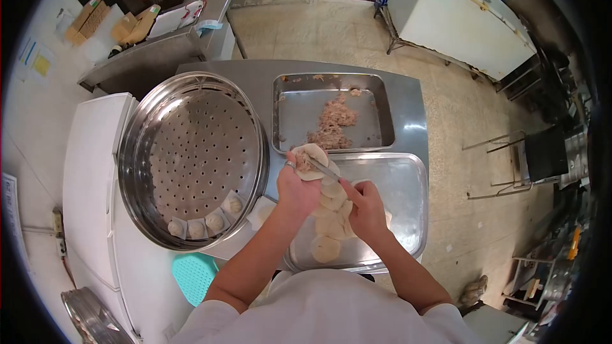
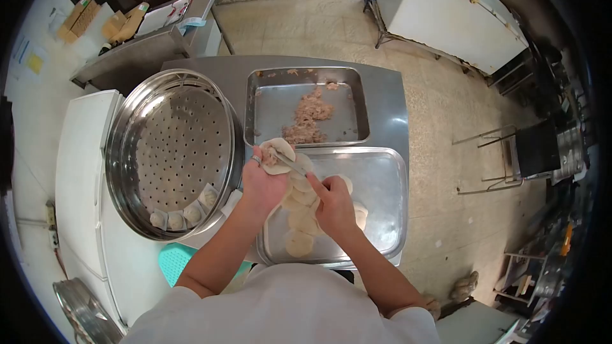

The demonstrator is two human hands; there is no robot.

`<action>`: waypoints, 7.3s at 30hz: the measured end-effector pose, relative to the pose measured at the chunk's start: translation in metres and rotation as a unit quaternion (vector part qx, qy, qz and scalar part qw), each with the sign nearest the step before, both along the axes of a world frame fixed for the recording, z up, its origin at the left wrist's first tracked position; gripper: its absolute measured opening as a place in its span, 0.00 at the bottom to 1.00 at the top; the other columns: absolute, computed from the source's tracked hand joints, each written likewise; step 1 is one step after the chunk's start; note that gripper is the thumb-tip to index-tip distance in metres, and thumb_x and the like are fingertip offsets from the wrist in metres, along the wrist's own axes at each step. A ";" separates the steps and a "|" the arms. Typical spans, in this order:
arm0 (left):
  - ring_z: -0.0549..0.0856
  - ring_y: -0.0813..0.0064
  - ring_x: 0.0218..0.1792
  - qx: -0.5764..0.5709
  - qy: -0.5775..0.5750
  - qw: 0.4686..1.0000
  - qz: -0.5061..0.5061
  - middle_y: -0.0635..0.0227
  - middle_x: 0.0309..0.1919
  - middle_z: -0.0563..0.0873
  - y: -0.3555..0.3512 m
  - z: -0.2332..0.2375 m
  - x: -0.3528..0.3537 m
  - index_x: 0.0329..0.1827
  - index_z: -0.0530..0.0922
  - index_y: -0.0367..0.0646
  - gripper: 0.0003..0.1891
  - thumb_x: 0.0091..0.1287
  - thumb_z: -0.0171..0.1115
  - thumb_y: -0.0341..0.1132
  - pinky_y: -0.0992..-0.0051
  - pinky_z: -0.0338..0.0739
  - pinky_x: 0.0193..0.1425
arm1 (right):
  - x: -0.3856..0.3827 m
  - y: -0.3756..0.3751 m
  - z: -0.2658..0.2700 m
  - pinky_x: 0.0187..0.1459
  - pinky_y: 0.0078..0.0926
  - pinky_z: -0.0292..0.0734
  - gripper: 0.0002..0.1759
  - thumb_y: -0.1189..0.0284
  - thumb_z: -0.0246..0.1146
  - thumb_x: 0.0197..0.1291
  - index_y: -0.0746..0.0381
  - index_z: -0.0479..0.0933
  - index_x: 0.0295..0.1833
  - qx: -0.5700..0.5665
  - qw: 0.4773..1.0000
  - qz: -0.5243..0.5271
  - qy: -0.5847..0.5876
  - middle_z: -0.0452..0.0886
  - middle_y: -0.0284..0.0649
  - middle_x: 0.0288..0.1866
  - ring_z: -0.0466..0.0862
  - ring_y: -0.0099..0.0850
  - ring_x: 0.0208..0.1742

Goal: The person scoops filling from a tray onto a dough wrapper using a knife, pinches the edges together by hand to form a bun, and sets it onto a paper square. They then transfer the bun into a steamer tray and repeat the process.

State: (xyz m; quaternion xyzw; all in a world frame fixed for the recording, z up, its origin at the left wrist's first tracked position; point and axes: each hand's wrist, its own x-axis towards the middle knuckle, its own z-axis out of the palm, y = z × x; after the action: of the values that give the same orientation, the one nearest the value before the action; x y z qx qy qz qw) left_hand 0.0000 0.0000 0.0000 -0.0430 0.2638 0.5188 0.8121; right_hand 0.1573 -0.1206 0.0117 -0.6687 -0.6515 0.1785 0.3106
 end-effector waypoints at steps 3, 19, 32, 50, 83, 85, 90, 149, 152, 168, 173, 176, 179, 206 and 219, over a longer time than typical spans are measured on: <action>0.80 0.54 0.65 -0.011 0.031 0.999 0.004 0.54 0.63 0.80 -0.018 0.000 0.011 0.66 0.72 0.39 0.20 0.87 0.39 0.44 0.53 0.73 0.76 | 0.020 -0.032 0.020 0.43 0.38 0.80 0.31 0.88 0.63 0.59 0.51 0.84 0.66 0.006 1.000 -0.017 -0.019 0.78 0.46 0.42 0.81 0.44 0.41; 0.81 0.55 0.61 0.048 0.052 0.994 -0.082 0.57 0.58 0.82 -0.035 0.017 -0.004 0.62 0.74 0.41 0.18 0.84 0.43 0.44 0.50 0.74 0.72 | 0.039 -0.024 0.061 0.36 0.35 0.80 0.26 0.81 0.68 0.54 0.46 0.88 0.57 0.065 0.988 0.010 -0.138 0.77 0.34 0.38 0.82 0.35 0.40; 0.83 0.60 0.57 0.027 0.132 0.987 -0.086 0.60 0.56 0.82 -0.030 0.019 -0.033 0.63 0.76 0.43 0.13 0.84 0.50 0.37 0.53 0.81 0.65 | 0.068 -0.006 0.073 0.40 0.39 0.82 0.26 0.81 0.66 0.53 0.50 0.87 0.58 0.072 0.978 0.059 -0.185 0.79 0.39 0.40 0.82 0.39 0.44; 0.83 0.59 0.64 0.126 0.188 0.963 -0.146 0.54 0.60 0.83 -0.098 -0.023 -0.047 0.66 0.74 0.31 0.18 0.78 0.57 0.31 0.64 0.78 0.73 | 0.061 0.111 0.002 0.52 0.49 0.85 0.10 0.76 0.63 0.58 0.67 0.86 0.42 -0.150 0.951 -0.008 -0.269 0.86 0.59 0.47 0.87 0.55 0.51; 0.84 0.71 0.56 0.145 0.307 0.913 -0.227 0.64 0.56 0.84 -0.204 0.032 0.037 0.65 0.75 0.36 0.17 0.75 0.64 0.24 0.68 0.82 0.61 | 0.033 -0.147 0.011 0.29 0.22 0.76 0.14 0.70 0.59 0.78 0.69 0.80 0.40 -0.049 0.951 -0.035 0.302 0.79 0.33 0.26 0.80 0.19 0.26; 0.85 0.71 0.57 0.160 0.297 0.911 -0.237 0.64 0.56 0.84 -0.199 0.037 0.026 0.65 0.75 0.37 0.17 0.76 0.63 0.25 0.68 0.83 0.61 | 0.024 -0.146 0.019 0.30 0.22 0.76 0.13 0.70 0.59 0.78 0.69 0.79 0.41 -0.028 0.955 -0.041 0.293 0.79 0.33 0.27 0.80 0.19 0.26; 0.85 0.72 0.55 0.181 0.251 0.920 -0.240 0.66 0.55 0.84 -0.186 0.040 -0.017 0.65 0.77 0.40 0.16 0.76 0.64 0.26 0.70 0.83 0.59 | -0.026 -0.133 0.036 0.29 0.23 0.76 0.11 0.71 0.61 0.77 0.68 0.81 0.43 0.007 0.921 -0.079 0.382 0.78 0.34 0.27 0.80 0.22 0.28; 0.86 0.76 0.44 0.243 0.231 0.845 -0.417 0.70 0.44 0.85 -0.131 0.075 -0.035 0.54 0.81 0.42 0.08 0.76 0.63 0.31 0.73 0.82 0.41 | -0.019 -0.102 0.056 0.34 0.36 0.77 0.03 0.77 0.67 0.67 0.67 0.82 0.43 0.082 0.984 -0.044 0.151 0.82 0.46 0.33 0.83 0.43 0.31; 0.86 0.76 0.43 0.199 0.199 0.873 -0.398 0.70 0.43 0.86 -0.134 0.063 -0.029 0.52 0.82 0.43 0.06 0.77 0.63 0.33 0.73 0.82 0.41 | -0.026 -0.101 0.058 0.35 0.39 0.77 0.03 0.78 0.66 0.68 0.67 0.81 0.42 0.125 0.985 -0.058 0.102 0.82 0.48 0.34 0.82 0.47 0.32; 0.84 0.80 0.36 0.353 0.353 0.727 -0.472 0.70 0.39 0.86 -0.119 0.073 -0.039 0.55 0.83 0.40 0.11 0.76 0.66 0.35 0.76 0.79 0.36 | -0.024 -0.104 0.064 0.38 0.40 0.77 0.03 0.79 0.63 0.69 0.67 0.80 0.43 0.082 0.990 -0.011 0.117 0.80 0.49 0.37 0.82 0.48 0.35; 0.85 0.79 0.36 0.295 0.289 0.798 -0.440 0.70 0.39 0.88 -0.120 0.066 -0.036 0.54 0.84 0.38 0.13 0.76 0.67 0.38 0.77 0.81 0.38 | -0.024 -0.106 0.061 0.38 0.42 0.77 0.03 0.79 0.63 0.69 0.67 0.79 0.45 0.109 0.992 -0.024 0.057 0.80 0.50 0.39 0.81 0.51 0.36; 0.85 0.79 0.36 0.324 0.317 0.770 -0.448 0.70 0.39 0.87 -0.121 0.070 -0.036 0.53 0.85 0.38 0.11 0.75 0.67 0.37 0.77 0.79 0.36 | -0.025 -0.107 0.064 0.38 0.42 0.77 0.05 0.78 0.63 0.70 0.68 0.78 0.48 0.115 0.988 -0.020 0.099 0.79 0.50 0.38 0.81 0.52 0.36; 0.85 0.80 0.34 0.336 0.313 0.757 -0.466 0.70 0.38 0.87 -0.120 0.069 -0.035 0.52 0.85 0.38 0.10 0.74 0.66 0.35 0.77 0.78 0.34 | -0.024 -0.103 0.068 0.38 0.42 0.78 0.06 0.78 0.63 0.70 0.68 0.77 0.49 0.092 0.983 -0.013 0.156 0.79 0.49 0.38 0.81 0.52 0.37; 0.86 0.80 0.33 0.327 0.346 0.729 -0.492 0.68 0.37 0.89 -0.112 0.070 -0.028 0.52 0.87 0.37 0.11 0.73 0.68 0.34 0.79 0.82 0.36 | -0.017 -0.116 0.074 0.38 0.50 0.77 0.03 0.78 0.62 0.69 0.66 0.76 0.41 0.085 0.995 0.019 0.039 0.78 0.52 0.37 0.82 0.55 0.38; 0.86 0.80 0.33 0.406 0.428 0.651 -0.477 0.67 0.36 0.90 -0.109 0.056 -0.015 0.54 0.87 0.34 0.13 0.69 0.64 0.27 0.78 0.81 0.35 | -0.017 -0.114 0.062 0.35 0.46 0.78 0.02 0.79 0.64 0.66 0.66 0.80 0.39 0.101 0.993 0.007 -0.054 0.81 0.49 0.35 0.83 0.52 0.34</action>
State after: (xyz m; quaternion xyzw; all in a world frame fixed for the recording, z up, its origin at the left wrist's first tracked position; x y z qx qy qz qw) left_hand -0.0151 -0.1094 0.0564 0.6496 0.3296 0.0762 0.6809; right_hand 0.1407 -0.2351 0.0738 -0.6381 -0.6866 0.0771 0.3397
